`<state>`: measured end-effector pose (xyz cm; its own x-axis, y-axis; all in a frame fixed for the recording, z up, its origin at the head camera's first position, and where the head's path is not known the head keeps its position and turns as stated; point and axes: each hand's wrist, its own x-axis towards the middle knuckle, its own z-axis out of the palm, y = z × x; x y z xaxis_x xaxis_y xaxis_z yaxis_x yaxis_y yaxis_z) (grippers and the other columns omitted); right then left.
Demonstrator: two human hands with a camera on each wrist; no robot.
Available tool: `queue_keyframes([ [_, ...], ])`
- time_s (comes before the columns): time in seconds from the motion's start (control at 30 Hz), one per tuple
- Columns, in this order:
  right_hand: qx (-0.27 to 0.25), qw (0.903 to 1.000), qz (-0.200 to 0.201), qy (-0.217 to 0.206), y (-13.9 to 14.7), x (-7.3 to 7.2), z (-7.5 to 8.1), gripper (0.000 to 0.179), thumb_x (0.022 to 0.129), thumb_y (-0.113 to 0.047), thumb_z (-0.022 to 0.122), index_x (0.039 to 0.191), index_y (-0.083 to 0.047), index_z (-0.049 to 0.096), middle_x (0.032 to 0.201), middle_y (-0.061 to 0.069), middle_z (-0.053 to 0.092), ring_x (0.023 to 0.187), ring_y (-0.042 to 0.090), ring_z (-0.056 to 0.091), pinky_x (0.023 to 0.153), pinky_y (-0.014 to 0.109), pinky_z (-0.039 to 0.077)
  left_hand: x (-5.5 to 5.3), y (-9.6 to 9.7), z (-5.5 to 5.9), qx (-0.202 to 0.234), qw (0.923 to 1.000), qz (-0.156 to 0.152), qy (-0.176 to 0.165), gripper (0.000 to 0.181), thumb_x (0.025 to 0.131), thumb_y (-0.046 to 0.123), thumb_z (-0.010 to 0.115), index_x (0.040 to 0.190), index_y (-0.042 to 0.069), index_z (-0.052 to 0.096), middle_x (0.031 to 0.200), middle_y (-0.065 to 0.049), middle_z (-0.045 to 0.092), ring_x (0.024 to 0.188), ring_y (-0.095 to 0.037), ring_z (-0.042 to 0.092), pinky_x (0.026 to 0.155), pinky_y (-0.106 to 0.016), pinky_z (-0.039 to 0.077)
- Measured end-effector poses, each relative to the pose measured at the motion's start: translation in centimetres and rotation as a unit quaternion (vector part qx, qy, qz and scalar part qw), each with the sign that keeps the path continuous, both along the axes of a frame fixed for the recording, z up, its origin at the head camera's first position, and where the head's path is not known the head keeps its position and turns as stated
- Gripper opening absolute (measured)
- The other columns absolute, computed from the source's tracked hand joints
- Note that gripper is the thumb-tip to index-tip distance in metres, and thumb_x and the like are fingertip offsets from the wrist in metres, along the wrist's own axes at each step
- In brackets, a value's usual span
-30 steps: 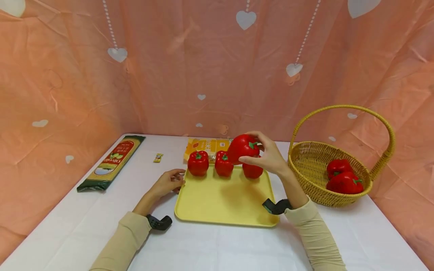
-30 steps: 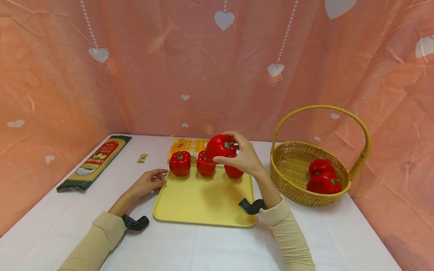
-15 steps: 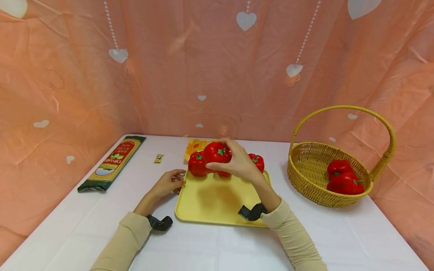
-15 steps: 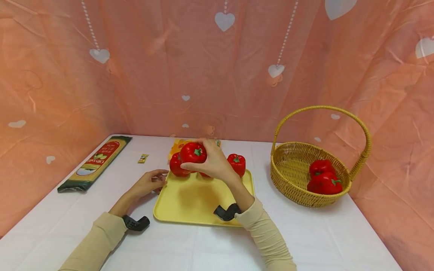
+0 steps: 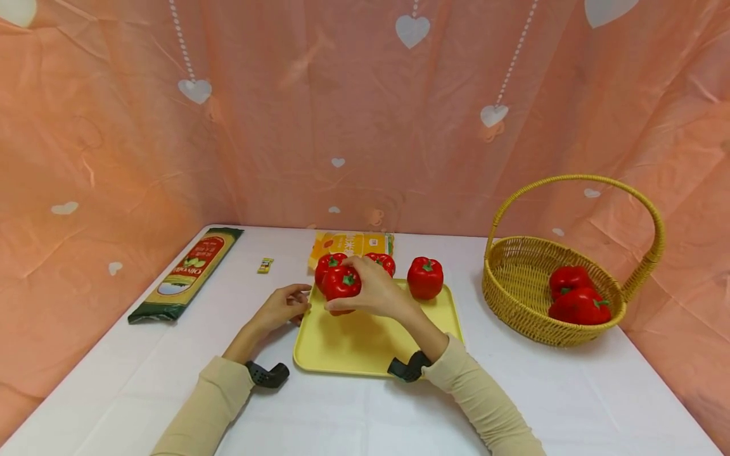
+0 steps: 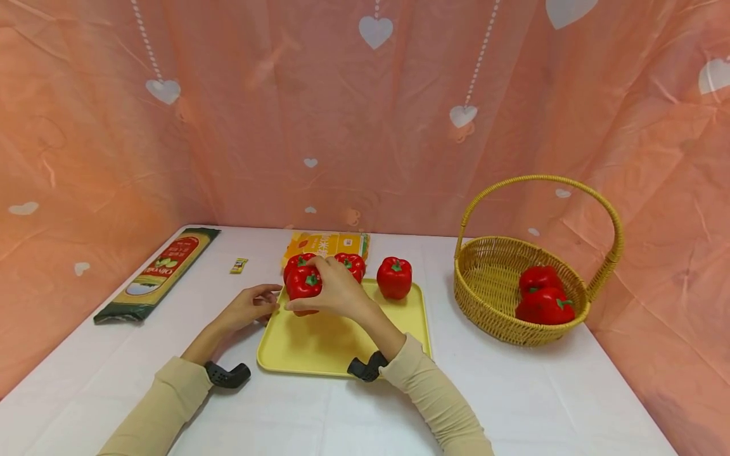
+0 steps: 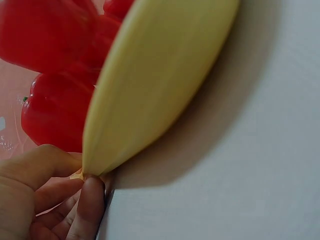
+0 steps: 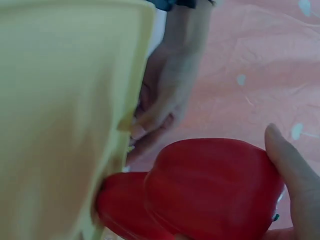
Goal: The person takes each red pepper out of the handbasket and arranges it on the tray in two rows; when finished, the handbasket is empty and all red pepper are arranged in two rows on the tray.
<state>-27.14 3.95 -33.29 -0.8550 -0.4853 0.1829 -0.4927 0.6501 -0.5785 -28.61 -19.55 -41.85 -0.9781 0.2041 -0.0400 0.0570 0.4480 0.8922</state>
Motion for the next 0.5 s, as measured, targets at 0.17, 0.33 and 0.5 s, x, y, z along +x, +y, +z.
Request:
queue_keyframes([
  [0.17, 0.045, 0.999, 0.003, -0.004, -0.4, -0.1, -0.6, 0.084, 0.066, -0.058, 0.074, 0.131, -0.013, 0.046, 0.129, 0.008, 0.05, 0.113, 0.023, 0.05, 0.091, 0.044, 0.047, 0.0, 0.0, 0.0, 0.002, 1.0, -0.001, 0.002, 0.046, 0.089, 0.006, 0.059, 0.132, -0.004, 0.045, 0.098, -0.015, 0.055, 0.069, -0.017, 0.056, 0.063, -0.028, 0.055],
  [0.33, 0.061, 0.9981, 0.0, -0.009, -0.5, -0.3, -1.1, 0.083, 0.067, -0.058, 0.074, 0.13, -0.012, 0.047, 0.13, 0.008, 0.051, 0.114, 0.023, 0.05, 0.092, 0.044, 0.047, 0.1, 0.0, 0.0, 0.004, 1.0, 0.0, 0.002, 0.046, 0.089, 0.005, 0.058, 0.132, -0.004, 0.045, 0.098, -0.015, 0.055, 0.07, -0.016, 0.056, 0.062, -0.027, 0.054],
  [0.5, 0.066, 0.9978, 0.001, -0.011, -0.5, -0.4, -1.5, 0.082, 0.067, -0.058, 0.074, 0.128, -0.011, 0.047, 0.131, 0.007, 0.05, 0.116, 0.023, 0.049, 0.092, 0.044, 0.047, 0.0, 0.0, 0.0, 0.006, 0.9999, -0.004, 0.008, 0.046, 0.088, 0.004, 0.058, 0.131, -0.005, 0.045, 0.097, -0.016, 0.055, 0.069, -0.016, 0.056, 0.06, -0.025, 0.054],
])
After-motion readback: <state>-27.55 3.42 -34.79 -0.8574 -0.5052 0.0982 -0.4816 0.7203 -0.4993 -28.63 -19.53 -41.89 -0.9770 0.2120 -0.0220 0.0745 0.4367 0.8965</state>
